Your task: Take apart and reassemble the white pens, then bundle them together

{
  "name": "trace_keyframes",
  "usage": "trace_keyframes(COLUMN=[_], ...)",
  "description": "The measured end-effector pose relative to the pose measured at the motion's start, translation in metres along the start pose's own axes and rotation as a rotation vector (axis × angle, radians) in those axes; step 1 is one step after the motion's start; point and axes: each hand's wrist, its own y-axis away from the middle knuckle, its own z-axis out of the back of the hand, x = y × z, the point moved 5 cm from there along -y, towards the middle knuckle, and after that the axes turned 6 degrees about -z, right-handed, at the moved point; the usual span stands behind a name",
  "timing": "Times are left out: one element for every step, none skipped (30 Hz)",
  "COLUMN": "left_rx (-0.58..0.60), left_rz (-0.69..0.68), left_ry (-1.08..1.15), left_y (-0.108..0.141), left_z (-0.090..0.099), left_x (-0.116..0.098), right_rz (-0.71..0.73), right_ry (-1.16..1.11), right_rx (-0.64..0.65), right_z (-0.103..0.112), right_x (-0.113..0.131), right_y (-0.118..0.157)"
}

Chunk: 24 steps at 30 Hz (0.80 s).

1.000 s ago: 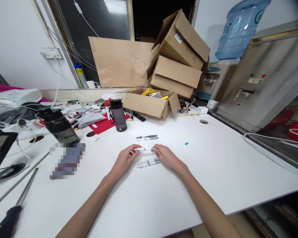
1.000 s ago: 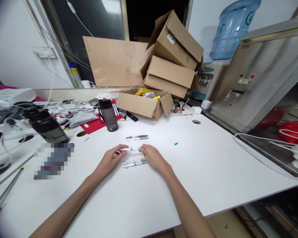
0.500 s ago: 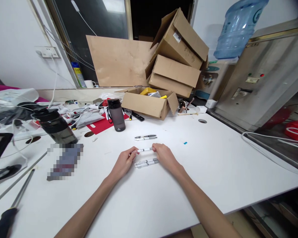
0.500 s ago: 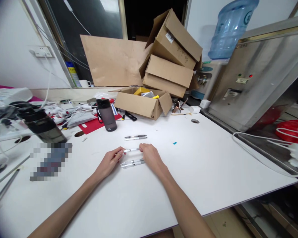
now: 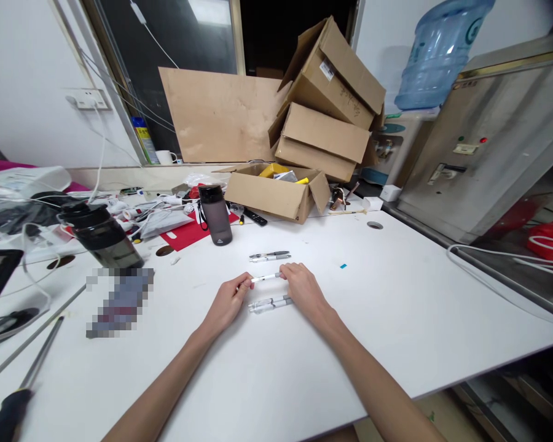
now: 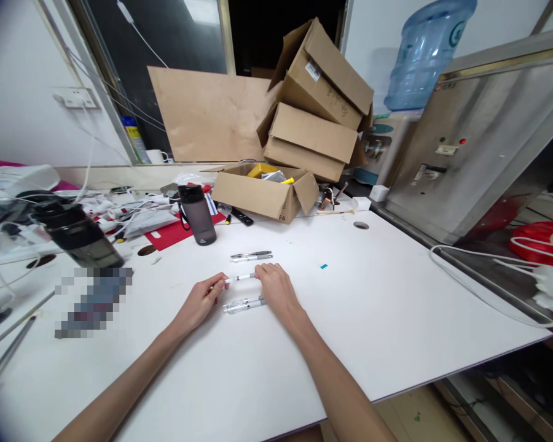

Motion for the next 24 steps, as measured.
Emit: trace_keyframes(left_rx=[-0.001,-0.003,-0.006,-0.009,-0.012,-0.013,-0.014,-0.014,-0.012,-0.010,-0.009,-0.009,-0.009,-0.008,-0.006,-0.003,0.000,0.004,0.007,0.010,0.012,0.014,0.016,0.018], left_rz=[0.000,-0.001,-0.002,-0.004,-0.004,-0.001,0.003,0.008,0.011,0.013,0.013,0.011,0.009,0.006,0.002,0.000,0.000,0.002,0.007,0.014,0.022,0.030,0.037,0.042], left_ry=[-0.003,-0.007,-0.012,-0.017,-0.023,-0.029,-0.035,-0.042,-0.047,-0.053,-0.057,-0.060,-0.062,-0.064,-0.067,-0.072,-0.076,-0.080,-0.083,-0.083,-0.082,-0.080,-0.080,-0.080], left_y=[-0.0002,-0.0002,-0.0001,0.0002,0.0005,0.0008,0.0011,0.0013,0.0014,0.0014,0.0013,0.0012,0.0011,0.0011,0.0011,0.0011,0.0011,0.0012,0.0013,0.0014,0.0015,0.0015,0.0016,0.0017], left_z=[0.0002,0.0004,0.0007,0.0008,0.0009,0.0010,0.0010,0.0010,0.0010,0.0010,0.0011,0.0013,0.0016,0.0018,0.0020,0.0020,0.0020,0.0018,0.0017,0.0014,0.0012,0.0009,0.0007,0.0005], left_x=[-0.0001,-0.0003,-0.0006,-0.0009,-0.0009,-0.0008,-0.0004,0.0000,0.0004,0.0006,0.0007,0.0007,0.0005,0.0002,-0.0001,-0.0003,-0.0003,-0.0003,0.0000,0.0004,0.0010,0.0015,0.0021,0.0026], right_rz=[0.008,0.012,0.013,0.013,0.012,0.009,0.007,0.003,0.000,-0.003,-0.004,-0.005,-0.005,-0.005,-0.004,-0.003,-0.005,-0.007,-0.008,-0.008,-0.009,-0.009,-0.008,-0.008], right_ry=[0.008,0.013,0.016,0.019,0.022,0.027,0.031,0.035,0.039,0.041,0.043,0.044,0.046,0.048,0.050,0.052,0.052,0.051,0.049,0.046,0.041,0.037,0.032,0.030], right_rx=[-0.003,-0.006,-0.008,-0.007,-0.005,-0.002,0.003,0.007,0.011,0.014,0.016,0.019,0.021,0.022,0.025,0.028,0.030,0.032,0.034,0.035,0.035,0.036,0.037,0.039], right_z=[0.0005,0.0009,0.0010,0.0007,0.0003,-0.0003,-0.0009,-0.0015,-0.0018,-0.0018,-0.0017,-0.0014,-0.0012,-0.0010,-0.0010,-0.0013,-0.0018,-0.0024,-0.0032,-0.0039,-0.0045,-0.0048,-0.0048,-0.0046], right_x=[0.0007,0.0012,0.0015,0.0017,0.0018,0.0019,0.0021,0.0023,0.0025,0.0029,0.0034,0.0039,0.0043,0.0047,0.0050,0.0051,0.0051,0.0050,0.0049,0.0048,0.0049,0.0050,0.0054,0.0057], right_y=[0.0000,0.0000,-0.0001,0.0000,0.0000,0.0000,0.0001,0.0001,0.0001,0.0001,0.0001,0.0001,0.0001,0.0002,0.0002,0.0003,0.0004,0.0005,0.0006,0.0007,0.0008,0.0009,0.0011,0.0012])
